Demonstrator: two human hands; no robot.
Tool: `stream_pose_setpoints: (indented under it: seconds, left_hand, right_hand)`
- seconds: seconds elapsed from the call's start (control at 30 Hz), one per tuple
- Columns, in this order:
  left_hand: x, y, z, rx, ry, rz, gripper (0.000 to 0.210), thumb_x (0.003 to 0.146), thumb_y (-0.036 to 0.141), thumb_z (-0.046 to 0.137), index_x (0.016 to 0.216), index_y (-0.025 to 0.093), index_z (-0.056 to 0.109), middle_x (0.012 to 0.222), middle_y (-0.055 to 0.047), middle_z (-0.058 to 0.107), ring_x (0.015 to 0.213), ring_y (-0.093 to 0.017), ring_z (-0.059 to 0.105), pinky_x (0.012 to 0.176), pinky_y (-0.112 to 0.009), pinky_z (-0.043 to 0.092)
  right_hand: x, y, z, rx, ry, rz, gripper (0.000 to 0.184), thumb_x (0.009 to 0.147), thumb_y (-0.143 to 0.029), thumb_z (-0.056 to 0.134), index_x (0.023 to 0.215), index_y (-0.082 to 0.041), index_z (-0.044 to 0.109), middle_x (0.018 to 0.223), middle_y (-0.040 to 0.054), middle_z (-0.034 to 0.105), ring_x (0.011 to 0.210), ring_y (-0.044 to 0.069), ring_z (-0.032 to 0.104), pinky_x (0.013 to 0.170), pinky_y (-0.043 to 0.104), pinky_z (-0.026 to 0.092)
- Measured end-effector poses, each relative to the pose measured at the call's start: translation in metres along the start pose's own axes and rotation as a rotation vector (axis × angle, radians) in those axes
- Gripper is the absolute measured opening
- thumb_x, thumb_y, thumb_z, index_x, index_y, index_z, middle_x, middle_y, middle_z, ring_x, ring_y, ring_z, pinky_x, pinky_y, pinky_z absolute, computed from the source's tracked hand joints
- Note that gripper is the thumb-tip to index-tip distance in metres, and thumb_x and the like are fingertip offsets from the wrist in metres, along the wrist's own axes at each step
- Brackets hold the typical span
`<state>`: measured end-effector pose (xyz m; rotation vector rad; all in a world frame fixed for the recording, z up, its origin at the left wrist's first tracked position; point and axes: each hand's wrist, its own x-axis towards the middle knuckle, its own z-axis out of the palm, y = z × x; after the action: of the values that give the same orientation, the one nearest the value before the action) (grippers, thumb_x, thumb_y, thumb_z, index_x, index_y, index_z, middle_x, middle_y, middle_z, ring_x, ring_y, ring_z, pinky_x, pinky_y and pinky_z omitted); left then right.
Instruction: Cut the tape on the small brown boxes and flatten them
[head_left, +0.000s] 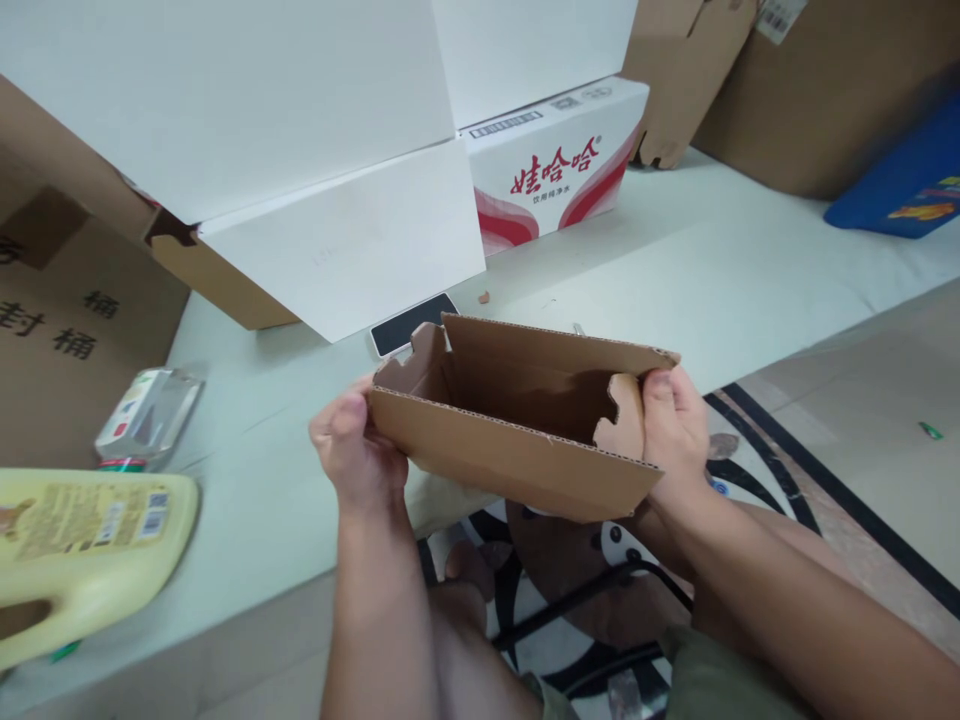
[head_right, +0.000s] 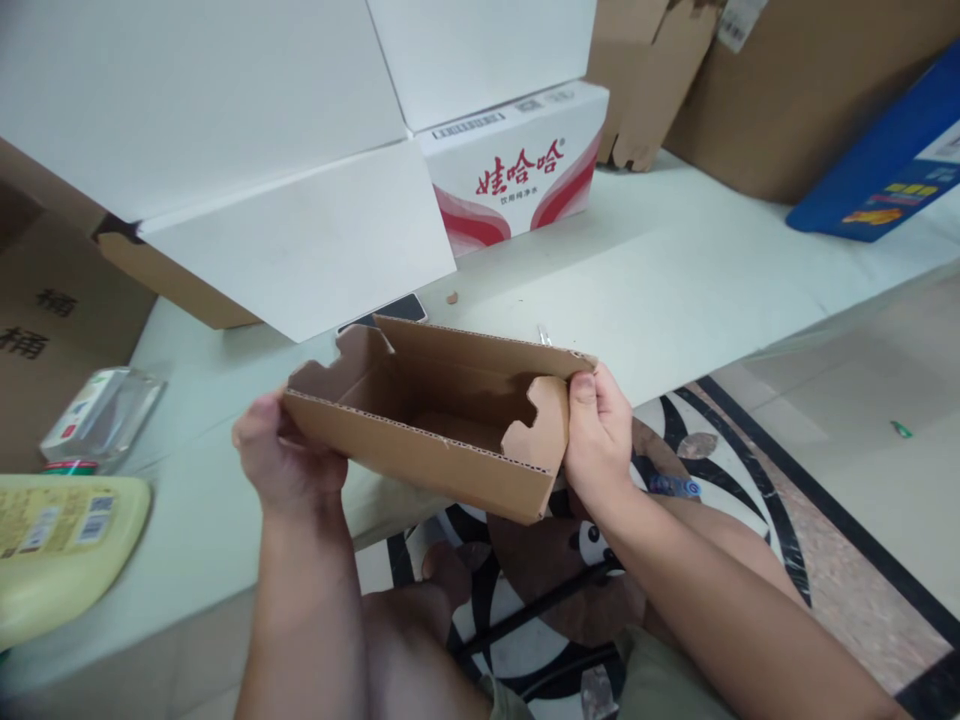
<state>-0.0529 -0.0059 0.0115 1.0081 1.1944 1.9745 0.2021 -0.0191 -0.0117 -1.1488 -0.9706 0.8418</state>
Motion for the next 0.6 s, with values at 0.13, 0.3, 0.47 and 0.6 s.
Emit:
stream_pose_setpoints:
  seconds: [0.13, 0.3, 0.47, 0.6]
  left_hand:
    - [0.0, 0.004, 0.001, 0.076, -0.233, -0.038, 0.058, 0.064, 0.066, 0.081, 0.106, 0.026, 0.077, 0.117, -0.01, 0.075, 0.113, -0.032, 0.069, 0.095, -0.045, 0.057]
    - [0.0, 0.008, -0.001, 0.09, -0.426, -0.102, 0.061, 0.071, 0.068, 0.076, 0.114, 0.025, 0.078, 0.13, -0.014, 0.071, 0.129, -0.04, 0.061, 0.11, -0.058, 0.048]
    - [0.002, 0.013, -0.004, 0.225, -0.656, -0.035, 0.051, 0.084, 0.07, 0.061, 0.091, 0.025, 0.085, 0.114, -0.014, 0.077, 0.144, -0.041, 0.047, 0.12, -0.063, 0.034]
    - [0.001, 0.01, -0.001, 0.19, -0.54, -0.047, 0.048, 0.079, 0.068, 0.069, 0.093, 0.024, 0.083, 0.112, -0.013, 0.077, 0.134, -0.039, 0.058, 0.115, -0.059, 0.043]
  right_hand:
    - [0.0, 0.001, -0.001, 0.016, -0.015, 0.009, 0.036, 0.094, -0.062, 0.056, 0.09, -0.028, 0.064, 0.081, 0.001, 0.066, 0.072, 0.02, 0.062, 0.065, 0.034, 0.051]
    - [0.0, 0.0, -0.001, 0.038, -0.006, 0.021, 0.035, 0.095, -0.061, 0.056, 0.089, -0.027, 0.064, 0.076, -0.0007, 0.063, 0.067, 0.018, 0.06, 0.061, 0.032, 0.05]
    - [0.004, -0.002, -0.001, 0.01, -0.016, -0.004, 0.033, 0.096, -0.06, 0.055, 0.092, -0.029, 0.066, 0.078, 0.0004, 0.068, 0.07, 0.019, 0.064, 0.061, 0.033, 0.052]
    - [0.006, 0.003, -0.007, -0.036, -0.039, -0.022, 0.034, 0.097, -0.06, 0.052, 0.09, -0.029, 0.065, 0.078, 0.0021, 0.069, 0.073, 0.022, 0.067, 0.061, 0.035, 0.053]
